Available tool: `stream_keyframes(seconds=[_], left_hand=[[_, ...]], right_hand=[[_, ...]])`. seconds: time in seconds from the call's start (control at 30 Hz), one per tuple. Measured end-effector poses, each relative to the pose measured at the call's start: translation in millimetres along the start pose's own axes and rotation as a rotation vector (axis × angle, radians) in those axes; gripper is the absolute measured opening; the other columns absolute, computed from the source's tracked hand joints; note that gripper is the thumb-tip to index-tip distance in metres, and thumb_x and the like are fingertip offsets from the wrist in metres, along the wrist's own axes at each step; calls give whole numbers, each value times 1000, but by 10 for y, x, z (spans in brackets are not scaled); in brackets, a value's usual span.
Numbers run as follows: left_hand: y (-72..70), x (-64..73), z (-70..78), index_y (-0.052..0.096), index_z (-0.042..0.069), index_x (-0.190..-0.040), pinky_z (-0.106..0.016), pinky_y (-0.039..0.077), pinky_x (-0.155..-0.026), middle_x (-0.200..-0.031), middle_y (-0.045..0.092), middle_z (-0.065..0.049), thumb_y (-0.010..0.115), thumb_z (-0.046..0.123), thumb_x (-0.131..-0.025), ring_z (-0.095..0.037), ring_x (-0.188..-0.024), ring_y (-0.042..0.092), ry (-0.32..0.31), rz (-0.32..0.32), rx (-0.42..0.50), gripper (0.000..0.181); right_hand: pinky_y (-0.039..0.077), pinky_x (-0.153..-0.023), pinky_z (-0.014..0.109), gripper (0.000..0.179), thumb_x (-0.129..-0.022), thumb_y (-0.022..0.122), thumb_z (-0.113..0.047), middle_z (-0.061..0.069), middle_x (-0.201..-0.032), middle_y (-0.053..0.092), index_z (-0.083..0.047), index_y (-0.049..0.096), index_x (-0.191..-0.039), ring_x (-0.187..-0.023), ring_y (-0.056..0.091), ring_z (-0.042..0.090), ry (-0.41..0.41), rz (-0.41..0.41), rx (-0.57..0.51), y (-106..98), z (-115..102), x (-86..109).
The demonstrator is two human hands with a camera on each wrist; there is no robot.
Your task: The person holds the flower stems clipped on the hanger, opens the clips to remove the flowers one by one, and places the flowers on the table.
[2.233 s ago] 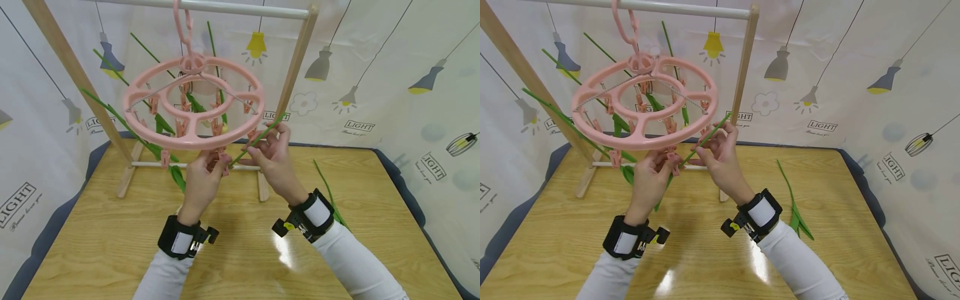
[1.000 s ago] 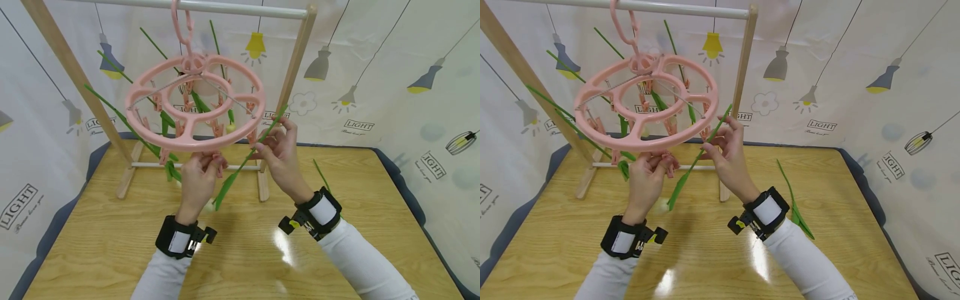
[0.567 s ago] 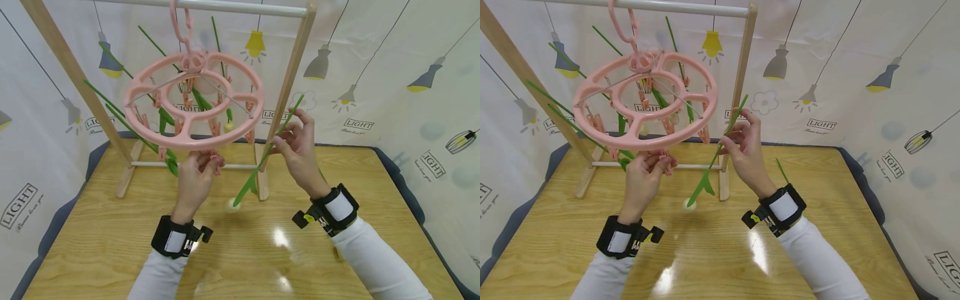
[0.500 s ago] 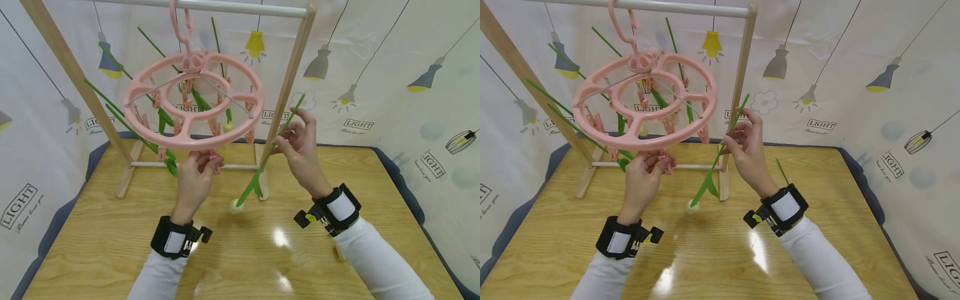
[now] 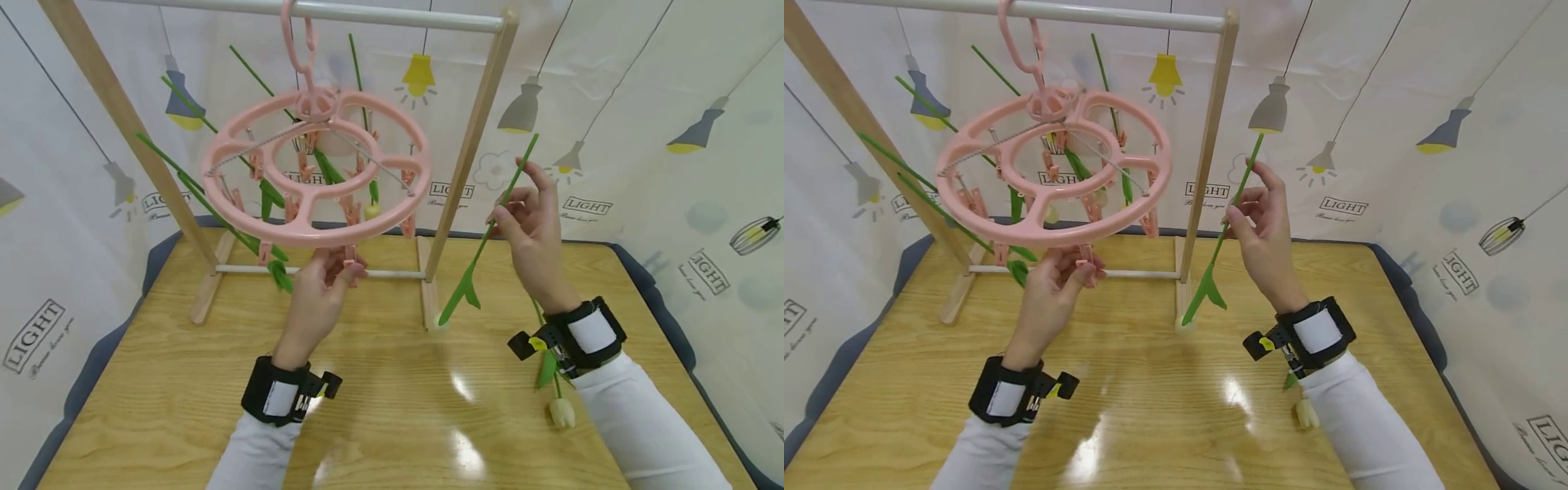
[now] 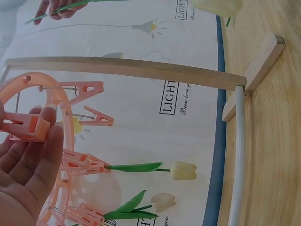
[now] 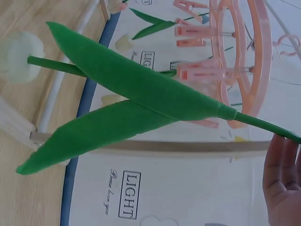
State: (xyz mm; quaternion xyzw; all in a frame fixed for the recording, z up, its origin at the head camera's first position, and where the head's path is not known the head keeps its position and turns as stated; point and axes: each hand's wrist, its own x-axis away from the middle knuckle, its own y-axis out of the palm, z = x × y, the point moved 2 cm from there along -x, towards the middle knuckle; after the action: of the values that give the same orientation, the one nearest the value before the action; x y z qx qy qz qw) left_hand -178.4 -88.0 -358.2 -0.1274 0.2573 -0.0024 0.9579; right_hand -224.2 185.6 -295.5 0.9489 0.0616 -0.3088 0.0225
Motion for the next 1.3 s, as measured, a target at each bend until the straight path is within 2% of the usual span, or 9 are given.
stream_keyframes(seconds=[0.27, 0.53, 0.7, 0.83, 0.93, 1.07, 1.17, 1.3], left_hand=[[6, 0, -3, 53, -6, -110, -22, 55, -65, -96, 68, -22, 58, 5, -95, -20, -76, 63, 20, 3, 0, 20], [-9, 12, -10, 53, -6, -114, -20, 54, -67, -98, 69, -22, 58, 6, -95, -21, -78, 63, 6, 12, -8, 23], [-10, 20, -19, 52, -6, -115, -20, 54, -67, -98, 68, -23, 57, 6, -95, -28, -80, 64, 8, 9, 0, 23], [-10, 21, -26, 52, -6, -114, -21, 54, -67, -98, 68, -23, 57, 5, -95, -26, -80, 64, 20, 8, -4, 22], [-20, 25, -22, 52, -6, -114, -21, 54, -66, -98, 69, -23, 57, 4, -95, -24, -80, 65, 27, 9, -3, 22], [-35, 27, -20, 52, -7, -113, -20, 54, -67, -97, 68, -24, 57, 3, -95, -28, -81, 65, 27, 12, 17, 21], [-45, 27, -23, 51, -8, -112, -19, 53, -67, -98, 68, -26, 57, 2, -95, -32, -82, 65, 24, 14, 30, 21], [-59, 33, -21, 51, -8, -113, -20, 54, -67, -98, 67, -26, 57, 2, -95, -33, -82, 64, 15, 12, 37, 21]], right_hand=[[50, -62, 13, 57, -96, 49, 5, 0, -97, 53, -9, 32, -149, -77, 56, 10, 40, 81, 164, -273, -31, -43], [49, -62, 10, 56, -98, 50, -1, -8, -99, 53, -17, 35, -150, -78, 56, 6, 83, 109, 484, -545, 1, -97], [49, -63, 8, 57, -99, 48, -3, -10, -98, 50, -23, 33, -150, -79, 54, 4, 142, 89, 572, -697, 42, -105], [48, -62, 7, 57, -100, 47, -4, -10, -97, 48, -26, 31, -151, -79, 53, 4, 185, 60, 630, -815, 70, -101], [48, -61, 7, 57, -100, 46, -5, -9, -96, 47, -25, 31, -151, -78, 53, 3, 206, 42, 665, -904, 89, -99], [45, -60, 7, 55, -101, 44, -6, -8, -96, 47, -23, 31, -152, -77, 53, 0, 228, 20, 741, -1029, 122, -96], [42, -60, 6, 55, -101, 44, -8, -4, -97, 47, -24, 30, -152, -77, 52, -2, 256, 11, 829, -1129, 168, -92], [39, -60, 8, 56, -100, 43, -7, 9, -102, 50, -22, 30, -152, -74, 49, -5, 299, 4, 917, -1261, 242, -79]])
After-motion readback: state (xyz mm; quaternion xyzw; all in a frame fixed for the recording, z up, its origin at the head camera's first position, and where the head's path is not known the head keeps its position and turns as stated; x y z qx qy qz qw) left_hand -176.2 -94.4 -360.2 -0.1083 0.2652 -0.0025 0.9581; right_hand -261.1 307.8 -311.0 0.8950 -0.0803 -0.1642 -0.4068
